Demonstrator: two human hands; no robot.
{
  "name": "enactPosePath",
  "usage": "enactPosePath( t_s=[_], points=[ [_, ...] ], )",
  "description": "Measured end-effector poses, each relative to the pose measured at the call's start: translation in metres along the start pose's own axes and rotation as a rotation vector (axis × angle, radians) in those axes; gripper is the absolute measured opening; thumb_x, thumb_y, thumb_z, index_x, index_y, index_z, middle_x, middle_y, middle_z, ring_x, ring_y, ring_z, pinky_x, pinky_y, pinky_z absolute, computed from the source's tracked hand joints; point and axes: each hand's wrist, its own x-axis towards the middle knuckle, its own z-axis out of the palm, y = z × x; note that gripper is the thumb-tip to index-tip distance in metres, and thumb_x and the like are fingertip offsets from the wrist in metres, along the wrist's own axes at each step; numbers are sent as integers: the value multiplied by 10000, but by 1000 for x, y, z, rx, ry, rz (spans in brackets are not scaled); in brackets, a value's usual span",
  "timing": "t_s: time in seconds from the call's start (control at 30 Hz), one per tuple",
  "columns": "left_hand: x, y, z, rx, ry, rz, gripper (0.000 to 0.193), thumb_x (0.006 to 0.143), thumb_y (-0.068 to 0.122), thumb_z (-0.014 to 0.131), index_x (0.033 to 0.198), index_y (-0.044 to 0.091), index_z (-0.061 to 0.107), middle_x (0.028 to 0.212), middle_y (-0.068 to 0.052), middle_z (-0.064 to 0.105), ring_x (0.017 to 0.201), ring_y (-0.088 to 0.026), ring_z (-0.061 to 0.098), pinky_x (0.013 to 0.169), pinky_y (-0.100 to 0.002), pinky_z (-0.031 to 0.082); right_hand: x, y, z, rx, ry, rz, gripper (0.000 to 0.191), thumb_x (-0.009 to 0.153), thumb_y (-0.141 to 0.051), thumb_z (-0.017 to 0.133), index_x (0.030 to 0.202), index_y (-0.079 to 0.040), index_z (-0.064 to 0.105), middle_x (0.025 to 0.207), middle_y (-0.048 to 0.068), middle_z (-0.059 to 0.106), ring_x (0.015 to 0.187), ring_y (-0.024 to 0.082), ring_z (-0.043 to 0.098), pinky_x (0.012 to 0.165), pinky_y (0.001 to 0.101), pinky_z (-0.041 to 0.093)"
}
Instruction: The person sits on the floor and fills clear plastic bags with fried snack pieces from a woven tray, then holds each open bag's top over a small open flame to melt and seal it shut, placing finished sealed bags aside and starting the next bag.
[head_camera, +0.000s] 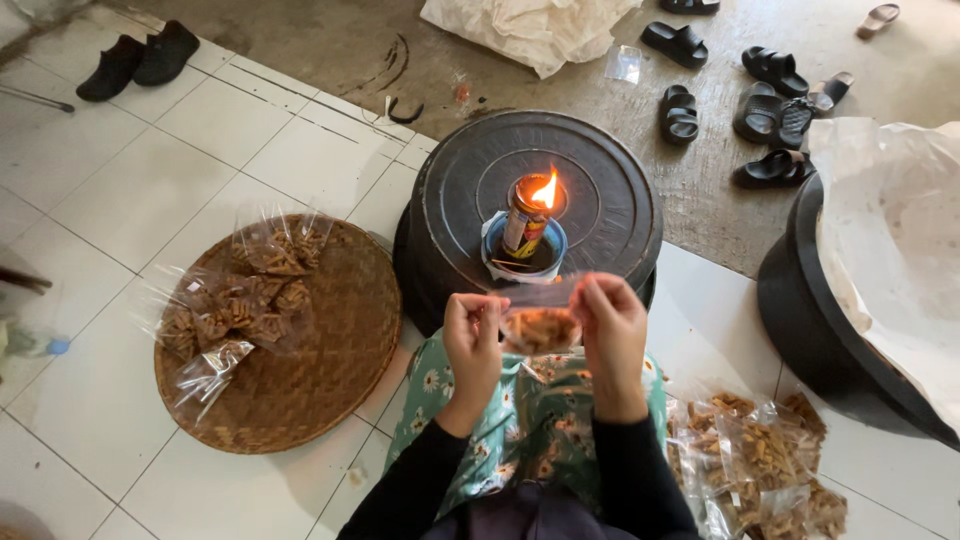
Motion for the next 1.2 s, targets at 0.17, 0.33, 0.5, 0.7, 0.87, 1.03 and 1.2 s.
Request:
enactPosePath(
  t_s=[0.17, 0.33, 0.5, 0.7, 0.87, 1.03, 1.2],
  points=[
    [-13, 35, 4, 8, -48, 148, 118, 1075, 47, 540, 1011, 28, 443, 1033, -88, 561, 882, -120, 612, 707, -227, 484, -49, -34, 21, 69, -166, 42, 496, 954, -117, 698, 1403, -37, 504, 1192, 131, 662, 944, 171, 678, 878, 286, 556],
    [-21, 56, 7, -75, -65, 174, 109, 1076, 33, 527, 1028, 30, 430, 1042, -102, 561, 921, -153, 646, 753, -250, 516, -64, -67, 38, -139, -332, 8, 717, 871, -119, 786, 1506, -29, 465, 1365, 147, 602, 1006, 156, 662, 899, 289, 551],
    [-31, 74, 6, -106, -76, 202, 96, 1089, 28, 524, 1043, 36, 440, 1061, -92, 548, 952, -151, 621, 885, -312, 575, -78, -80, 40, -255, -341, 21, 608, 861, -68, 804, 1414, 19, 564, 1320, 135, 638, 1020, 127, 650, 919, 272, 533],
    [-41, 90, -4, -45, -28, 245, 105, 1076, 65, 533, 1064, 41, 432, 1055, -91, 542, 935, -139, 544, 855, -292, 473, -91, -93, 46, -384, -448, -139, 149, 937, -14, 749, 1078, 34, 739, 1150, 142, 689, 1089, 175, 657, 937, 290, 538],
    [-47, 98, -11, -185, 32, 293, 132, 1087, 96, 541, 1087, 55, 415, 1068, -55, 427, 938, -166, 575, 867, -369, 559, -100, -102, 67, -414, -436, -109, 114, 892, 19, 756, 1006, 27, 754, 1093, 127, 674, 1015, 182, 654, 887, 299, 527],
    [-54, 100, -18, -295, 120, 311, 176, 1078, 114, 566, 1100, 82, 395, 1083, -55, 393, 901, -166, 556, 835, -408, 584, -111, -105, 83, -440, -504, -127, 155, 851, 43, 779, 1001, 21, 748, 1071, 128, 681, 990, 188, 671, 858, 296, 545],
    [-58, 105, -23, -219, 78, 354, 155, 1095, 105, 560, 1103, 74, 409, 1082, -62, 394, 880, -179, 575, 824, -386, 573, -107, -98, 72, -451, -504, -133, 167, 833, 62, 775, 993, 27, 746, 1069, 136, 684, 985, 200, 682, 855, 298, 548]
  ],
)
